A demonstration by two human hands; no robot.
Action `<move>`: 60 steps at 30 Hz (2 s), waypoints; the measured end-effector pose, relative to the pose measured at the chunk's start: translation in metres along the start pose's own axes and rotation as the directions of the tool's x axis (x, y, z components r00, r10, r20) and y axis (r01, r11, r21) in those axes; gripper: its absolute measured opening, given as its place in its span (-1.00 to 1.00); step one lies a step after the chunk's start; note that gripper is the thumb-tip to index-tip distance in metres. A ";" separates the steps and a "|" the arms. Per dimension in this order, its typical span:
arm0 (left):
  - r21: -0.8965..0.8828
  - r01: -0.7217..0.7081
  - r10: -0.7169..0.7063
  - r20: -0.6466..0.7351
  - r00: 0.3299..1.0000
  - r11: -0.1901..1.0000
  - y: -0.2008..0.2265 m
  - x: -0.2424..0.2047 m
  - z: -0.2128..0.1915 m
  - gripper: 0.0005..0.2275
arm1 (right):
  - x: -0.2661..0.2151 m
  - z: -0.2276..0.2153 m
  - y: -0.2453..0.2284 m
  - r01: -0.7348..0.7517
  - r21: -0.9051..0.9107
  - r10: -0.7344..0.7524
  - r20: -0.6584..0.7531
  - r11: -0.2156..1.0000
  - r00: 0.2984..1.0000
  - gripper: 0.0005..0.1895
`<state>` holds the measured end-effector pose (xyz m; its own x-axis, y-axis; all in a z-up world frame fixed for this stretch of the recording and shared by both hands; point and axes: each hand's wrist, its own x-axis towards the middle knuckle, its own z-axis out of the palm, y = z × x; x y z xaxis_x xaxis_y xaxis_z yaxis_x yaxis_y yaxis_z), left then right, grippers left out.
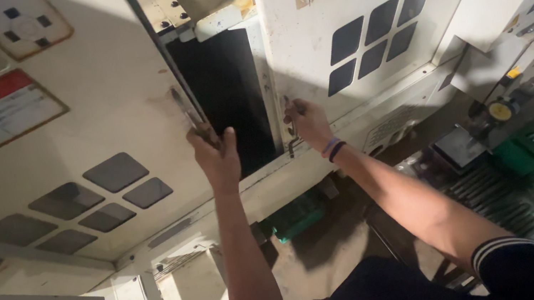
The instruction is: The person uses a wrench to tighten bolts on a machine, then closes the machine door and secures it with a latch.
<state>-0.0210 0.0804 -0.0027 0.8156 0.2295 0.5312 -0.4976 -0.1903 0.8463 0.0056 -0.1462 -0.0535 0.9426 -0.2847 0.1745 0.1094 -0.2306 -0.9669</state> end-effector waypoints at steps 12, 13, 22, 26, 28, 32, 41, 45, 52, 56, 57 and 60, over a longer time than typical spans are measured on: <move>-0.079 0.000 0.005 0.059 0.998 0.997 0.002 -0.003 0.012 -0.69 | 0.007 0.005 0.032 -0.022 0.248 0.000 0.089 0.968 0.996 -0.68; -0.088 -0.018 0.024 0.063 0.998 0.996 0.003 -0.002 0.011 -0.70 | 0.006 0.006 0.031 -0.011 0.261 -0.013 0.090 0.965 0.996 -0.67; -0.062 0.089 -0.086 0.056 0.995 0.994 0.008 -0.002 0.009 -0.72 | -0.002 0.004 0.014 0.052 0.205 -0.067 0.067 0.977 0.996 -0.67; 0.061 -0.045 0.048 -0.040 0.998 0.997 0.011 0.001 0.015 -0.75 | -0.004 0.002 0.016 0.051 0.209 -0.066 0.063 0.977 0.996 -0.68; 0.132 -0.031 0.045 -0.104 0.994 0.991 0.015 0.004 0.019 -0.76 | -0.005 0.004 0.018 0.080 0.179 -0.092 0.056 0.981 0.994 -0.65; 0.175 0.105 -0.062 -0.238 0.969 0.979 0.018 0.009 0.030 -0.73 | -0.005 0.005 0.021 0.100 0.184 -0.114 0.070 0.978 0.991 -0.64; 0.219 0.067 0.010 -0.336 0.942 0.973 -0.006 0.011 0.037 -0.64 | -0.001 0.000 0.032 0.072 0.179 -0.099 0.148 0.981 0.984 -0.67; 0.260 -0.003 0.102 -0.365 0.926 0.966 -0.015 0.007 0.039 -0.61 | -0.004 -0.003 0.034 0.149 0.133 -0.169 0.154 0.980 0.973 -0.65; 0.117 0.055 -0.012 -0.344 0.939 0.992 -0.027 0.005 0.035 -0.58 | -0.012 0.005 0.034 -0.016 0.371 -0.057 0.184 0.928 0.981 -0.85; 0.079 -0.017 0.043 -0.336 0.941 0.997 -0.034 0.003 0.034 -0.60 | -0.009 0.004 0.035 0.014 0.282 -0.063 0.166 0.959 0.984 -0.86; 0.086 -0.015 0.043 -0.328 0.944 0.996 -0.034 0.006 0.032 -0.61 | -0.009 0.005 0.034 0.013 0.264 -0.058 0.162 0.964 0.985 -0.84; 0.003 -0.051 0.050 -0.297 0.954 0.999 -0.035 0.007 0.029 -0.65 | -0.012 0.006 0.031 0.027 0.234 -0.061 0.137 0.972 0.989 -0.79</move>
<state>0.0108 0.0608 -0.0295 0.6653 0.4931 0.5606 -0.5375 -0.2047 0.8180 -0.0002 -0.1442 -0.0863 0.9685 -0.1402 0.2058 0.2059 -0.0145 -0.9785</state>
